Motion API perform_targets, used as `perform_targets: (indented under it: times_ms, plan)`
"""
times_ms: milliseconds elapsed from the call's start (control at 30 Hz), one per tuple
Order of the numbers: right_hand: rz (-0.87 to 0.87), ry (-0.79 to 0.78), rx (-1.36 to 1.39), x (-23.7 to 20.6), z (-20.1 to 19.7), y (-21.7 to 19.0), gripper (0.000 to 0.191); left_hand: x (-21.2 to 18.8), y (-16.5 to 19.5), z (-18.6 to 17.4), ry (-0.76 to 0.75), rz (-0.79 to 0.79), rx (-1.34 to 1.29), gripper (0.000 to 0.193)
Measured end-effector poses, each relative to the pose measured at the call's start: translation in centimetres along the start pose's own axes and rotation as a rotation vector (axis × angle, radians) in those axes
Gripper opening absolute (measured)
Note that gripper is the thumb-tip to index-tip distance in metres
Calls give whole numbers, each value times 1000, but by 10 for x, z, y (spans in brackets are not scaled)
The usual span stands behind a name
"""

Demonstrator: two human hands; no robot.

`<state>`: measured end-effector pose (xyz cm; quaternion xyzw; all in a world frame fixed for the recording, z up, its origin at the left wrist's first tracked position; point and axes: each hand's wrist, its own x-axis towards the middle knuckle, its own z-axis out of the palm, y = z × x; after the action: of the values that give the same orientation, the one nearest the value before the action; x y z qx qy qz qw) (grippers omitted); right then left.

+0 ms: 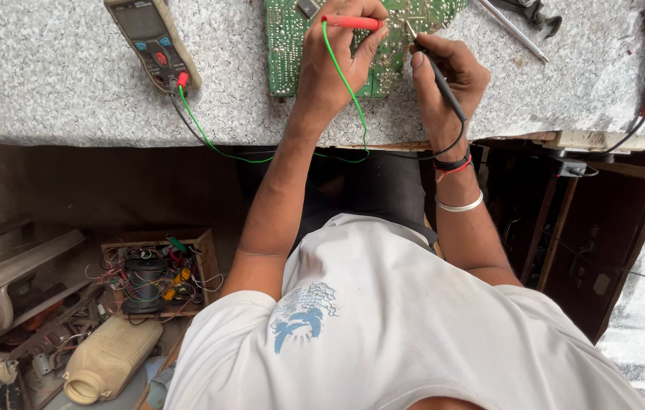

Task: The person tests a green circuit board on a workbench using a multimeter, touching the red and black probes to various points on the board and moving between test locations. Near the end the person lifts and flips the board to probe its other side.

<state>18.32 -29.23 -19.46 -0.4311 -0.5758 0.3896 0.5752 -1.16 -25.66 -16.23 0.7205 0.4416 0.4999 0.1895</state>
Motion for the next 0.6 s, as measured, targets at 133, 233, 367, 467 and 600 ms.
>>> perform_targets:
  times_ms: [133, 233, 367, 467, 600]
  plan:
    - [-42, 82, -52, -2, 0, 3, 15, 2, 5, -4, -17, -42, 35, 17]
    - [-34, 99, 30, 6, -5, 5, 19, 2, 9, -1, -16, -54, 64, 17]
    - [0, 55, 139, 22, -25, 2, 17, -1, 14, 6, 0, -68, 92, 15]
    - [63, 107, 211, 26, -31, 3, 16, -5, 18, 10, 19, -34, 123, 16]
    - [37, 108, 185, 22, -30, 7, 16, -8, 15, 12, 42, -15, 114, 17]
